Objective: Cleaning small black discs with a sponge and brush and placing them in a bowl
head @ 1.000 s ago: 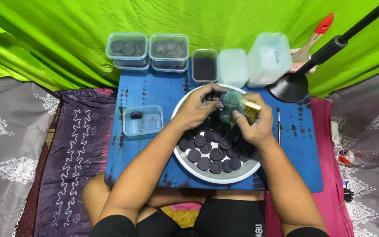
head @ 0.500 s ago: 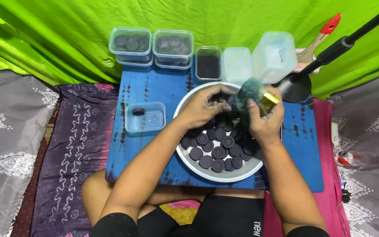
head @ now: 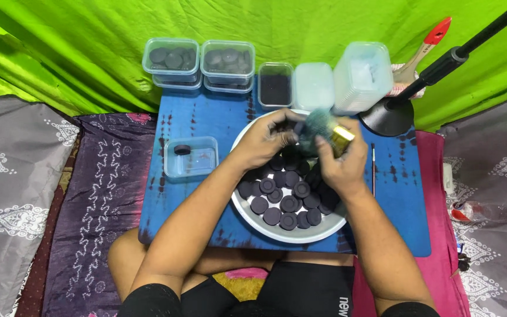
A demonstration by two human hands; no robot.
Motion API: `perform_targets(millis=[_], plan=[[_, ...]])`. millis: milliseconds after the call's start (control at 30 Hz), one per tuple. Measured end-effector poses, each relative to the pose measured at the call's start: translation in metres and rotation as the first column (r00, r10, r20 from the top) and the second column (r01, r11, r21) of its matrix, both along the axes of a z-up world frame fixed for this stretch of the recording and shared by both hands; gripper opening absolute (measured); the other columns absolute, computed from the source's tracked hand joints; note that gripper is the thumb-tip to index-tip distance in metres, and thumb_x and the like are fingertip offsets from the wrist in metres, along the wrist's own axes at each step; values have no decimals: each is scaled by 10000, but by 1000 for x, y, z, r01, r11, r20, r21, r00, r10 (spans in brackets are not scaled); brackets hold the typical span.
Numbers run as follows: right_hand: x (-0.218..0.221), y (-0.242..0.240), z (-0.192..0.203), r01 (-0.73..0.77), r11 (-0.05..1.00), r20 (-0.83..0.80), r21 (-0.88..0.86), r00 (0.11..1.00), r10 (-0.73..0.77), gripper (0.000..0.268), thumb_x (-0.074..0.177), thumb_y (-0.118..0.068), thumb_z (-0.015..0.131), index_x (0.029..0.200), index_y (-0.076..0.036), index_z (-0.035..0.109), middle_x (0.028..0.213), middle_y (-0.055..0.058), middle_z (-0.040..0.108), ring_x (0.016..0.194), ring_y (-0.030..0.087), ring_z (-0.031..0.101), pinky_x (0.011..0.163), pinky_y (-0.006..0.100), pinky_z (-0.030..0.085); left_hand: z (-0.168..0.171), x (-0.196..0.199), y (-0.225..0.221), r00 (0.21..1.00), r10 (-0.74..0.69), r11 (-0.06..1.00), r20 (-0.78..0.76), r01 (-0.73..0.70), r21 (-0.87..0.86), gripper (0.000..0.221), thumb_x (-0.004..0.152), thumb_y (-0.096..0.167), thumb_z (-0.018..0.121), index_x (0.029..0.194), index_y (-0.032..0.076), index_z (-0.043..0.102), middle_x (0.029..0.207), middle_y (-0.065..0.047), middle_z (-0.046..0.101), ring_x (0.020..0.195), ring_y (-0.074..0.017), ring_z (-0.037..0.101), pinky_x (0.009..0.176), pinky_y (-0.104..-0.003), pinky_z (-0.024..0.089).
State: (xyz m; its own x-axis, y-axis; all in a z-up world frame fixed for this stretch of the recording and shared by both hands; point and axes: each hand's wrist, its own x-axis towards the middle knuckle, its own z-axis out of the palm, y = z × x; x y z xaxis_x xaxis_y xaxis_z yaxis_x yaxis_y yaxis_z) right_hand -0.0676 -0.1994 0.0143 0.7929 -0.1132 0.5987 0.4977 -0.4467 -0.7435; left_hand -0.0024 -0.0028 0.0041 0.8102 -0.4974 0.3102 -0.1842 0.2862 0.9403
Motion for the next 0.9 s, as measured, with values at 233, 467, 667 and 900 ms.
perform_targets(millis=[233, 467, 667, 900], plan=[[-3, -2, 9, 129, 992, 43, 12, 991, -129, 365, 985, -175, 726, 1269, -6, 571, 845, 116, 530, 754, 189, 498, 699, 344, 417, 20, -7, 4, 1000, 4, 999, 16, -3, -53, 450, 916, 350, 787, 1245, 60, 686, 996, -65, 625, 901, -111, 572, 818, -273, 536], [-23, -11, 21, -23, 999, 8, -45, 1000, 24, 372, 930, -215, 759, 1211, -30, 599, 963, 162, 592, 821, 268, 549, 764, 403, 438, 35, -44, 12, 996, 1, 987, -85, -15, -163, 559, 891, 208, 825, 1382, 79, 590, 1103, -79, 628, 928, -104, 656, 813, -236, 571], [-144, 41, 8, -100, 995, -182, -1, 978, 99, 321, 837, -221, 791, 1082, -60, 662, 903, 177, 697, 784, 319, 661, 751, 425, 507, 27, -160, 51, 956, 266, 956, 120, -278, 92, 561, 842, 515, 791, 1240, 132, 696, 1070, -84, 693, 1035, -210, 655, 957, -381, 518], [-260, 82, -76, -171, 915, -463, 366, 819, 338, 309, 916, -246, 662, 1155, -63, 590, 1024, 83, 679, 920, 171, 646, 842, 295, 531, -21, -276, 85, 935, 354, 933, 4, -353, 68, 536, 883, 485, 712, 1171, 34, 670, 1110, -116, 661, 1054, -212, 638, 954, -294, 492]])
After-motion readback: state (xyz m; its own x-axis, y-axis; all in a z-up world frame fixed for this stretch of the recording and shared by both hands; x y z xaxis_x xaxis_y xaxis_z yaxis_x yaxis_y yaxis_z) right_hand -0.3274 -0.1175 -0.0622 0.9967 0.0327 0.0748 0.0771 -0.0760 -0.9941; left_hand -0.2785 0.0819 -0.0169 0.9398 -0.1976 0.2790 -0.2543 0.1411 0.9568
